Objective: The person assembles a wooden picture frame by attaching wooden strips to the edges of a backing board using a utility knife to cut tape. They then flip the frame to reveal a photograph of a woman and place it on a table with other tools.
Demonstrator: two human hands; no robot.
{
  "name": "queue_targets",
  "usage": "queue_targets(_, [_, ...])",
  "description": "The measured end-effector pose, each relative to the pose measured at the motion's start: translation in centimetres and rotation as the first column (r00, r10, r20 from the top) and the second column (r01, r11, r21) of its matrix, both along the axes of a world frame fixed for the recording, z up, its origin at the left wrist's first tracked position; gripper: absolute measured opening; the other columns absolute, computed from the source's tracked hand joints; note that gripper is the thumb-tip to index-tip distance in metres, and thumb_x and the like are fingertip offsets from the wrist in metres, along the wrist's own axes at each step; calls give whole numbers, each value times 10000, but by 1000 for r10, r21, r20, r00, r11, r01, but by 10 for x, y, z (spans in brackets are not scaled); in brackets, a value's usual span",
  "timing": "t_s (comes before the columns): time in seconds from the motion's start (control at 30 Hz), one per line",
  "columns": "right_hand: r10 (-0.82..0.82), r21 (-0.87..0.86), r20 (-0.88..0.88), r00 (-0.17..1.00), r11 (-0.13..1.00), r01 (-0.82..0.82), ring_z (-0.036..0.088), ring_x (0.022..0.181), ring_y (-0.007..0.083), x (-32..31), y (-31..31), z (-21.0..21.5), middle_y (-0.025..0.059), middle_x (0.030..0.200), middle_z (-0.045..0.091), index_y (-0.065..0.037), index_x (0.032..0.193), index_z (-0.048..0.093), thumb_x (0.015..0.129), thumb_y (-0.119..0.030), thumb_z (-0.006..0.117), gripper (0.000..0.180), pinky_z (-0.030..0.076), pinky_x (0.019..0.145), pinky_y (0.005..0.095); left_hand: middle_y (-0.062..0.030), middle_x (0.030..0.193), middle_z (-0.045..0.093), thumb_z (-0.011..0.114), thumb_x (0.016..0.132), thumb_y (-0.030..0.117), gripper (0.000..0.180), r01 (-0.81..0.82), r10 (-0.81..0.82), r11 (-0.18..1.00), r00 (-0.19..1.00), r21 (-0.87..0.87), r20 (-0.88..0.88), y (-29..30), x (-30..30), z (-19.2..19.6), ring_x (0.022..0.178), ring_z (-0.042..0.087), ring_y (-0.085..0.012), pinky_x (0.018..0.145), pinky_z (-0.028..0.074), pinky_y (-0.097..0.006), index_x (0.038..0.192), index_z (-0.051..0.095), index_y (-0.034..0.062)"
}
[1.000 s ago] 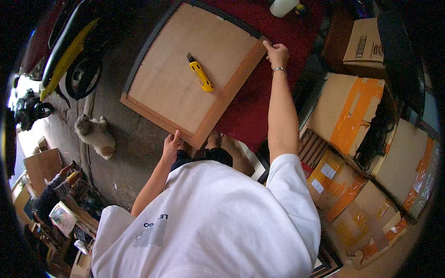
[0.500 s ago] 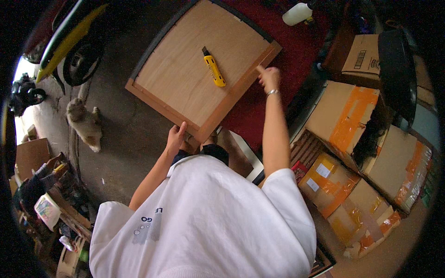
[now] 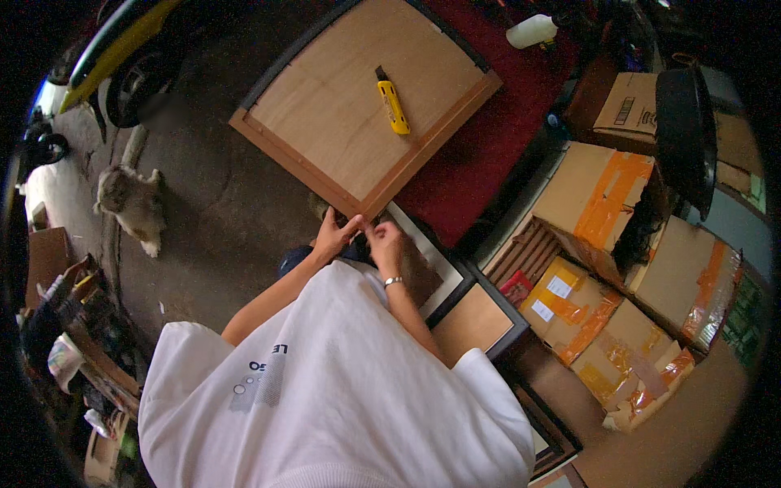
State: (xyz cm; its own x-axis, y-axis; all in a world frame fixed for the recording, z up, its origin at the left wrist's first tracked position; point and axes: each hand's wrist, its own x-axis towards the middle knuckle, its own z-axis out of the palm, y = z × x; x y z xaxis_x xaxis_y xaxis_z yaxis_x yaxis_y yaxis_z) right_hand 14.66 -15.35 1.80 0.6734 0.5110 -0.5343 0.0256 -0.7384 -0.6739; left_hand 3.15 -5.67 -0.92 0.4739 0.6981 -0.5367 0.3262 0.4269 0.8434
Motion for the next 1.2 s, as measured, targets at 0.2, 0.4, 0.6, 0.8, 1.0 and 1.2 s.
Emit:
queue_targets(0.2, [6,-104,-372,928,993,-48,554,399,113,116,58,20,97,602,653,-19,716,602,785,-379,886,463,372,350,258,-212,1235,641,809,882,236,666,-93,93,981,996,-169,-8,3,16,19,1086,661,-268,816,568,-350,1367,440,-32])
queue_targets(0.4, [130,-154,-357,925,969,-196,589,456,118,253,106,14,104,643,675,15,805,651,798,-454,858,512,425,391,238,-178,1281,610,755,922,130,633,-161,185,954,980,-254,73,2,6,2,1157,616,-243,940,551,-355,1411,399,-56])
queue_targets(0.6, [-31,-182,-88,996,983,15,618,507,142,415,163,7,106,711,700,-15,860,666,813,-482,837,499,460,432,279,-138,1253,635,684,985,202,485,-104,78,969,989,-223,-122,30,5,36,1125,605,-205,982,490,-347,1365,495,-34])
queue_targets(0.8, [237,5,574,784,956,-292,678,754,364,314,224,45,164,833,676,-39,1092,581,987,-521,590,494,540,687,484,-159,1339,591,758,930,238,647,-63,52,990,995,-128,-84,39,-8,22,1243,556,-230,1065,441,-359,1432,442,-19])
queue_targets(1.0, [502,-100,514,696,840,-533,668,970,436,188,258,16,264,1106,620,-5,1342,376,978,-257,625,508,559,792,517,-195,1297,616,677,984,305,630,-25,18,996,996,-80,-83,48,-5,24,1231,575,-248,1053,452,-372,1435,409,-43])
queue_targets(1.2, [597,173,380,706,704,-688,646,1036,461,141,205,52,290,1193,591,2,1377,394,1014,-201,546,444,538,833,505,-283,1203,647,553,1036,416,582,-51,53,998,996,40,-74,28,-14,-6,1136,648,-315,965,496,-376,1408,421,-11])
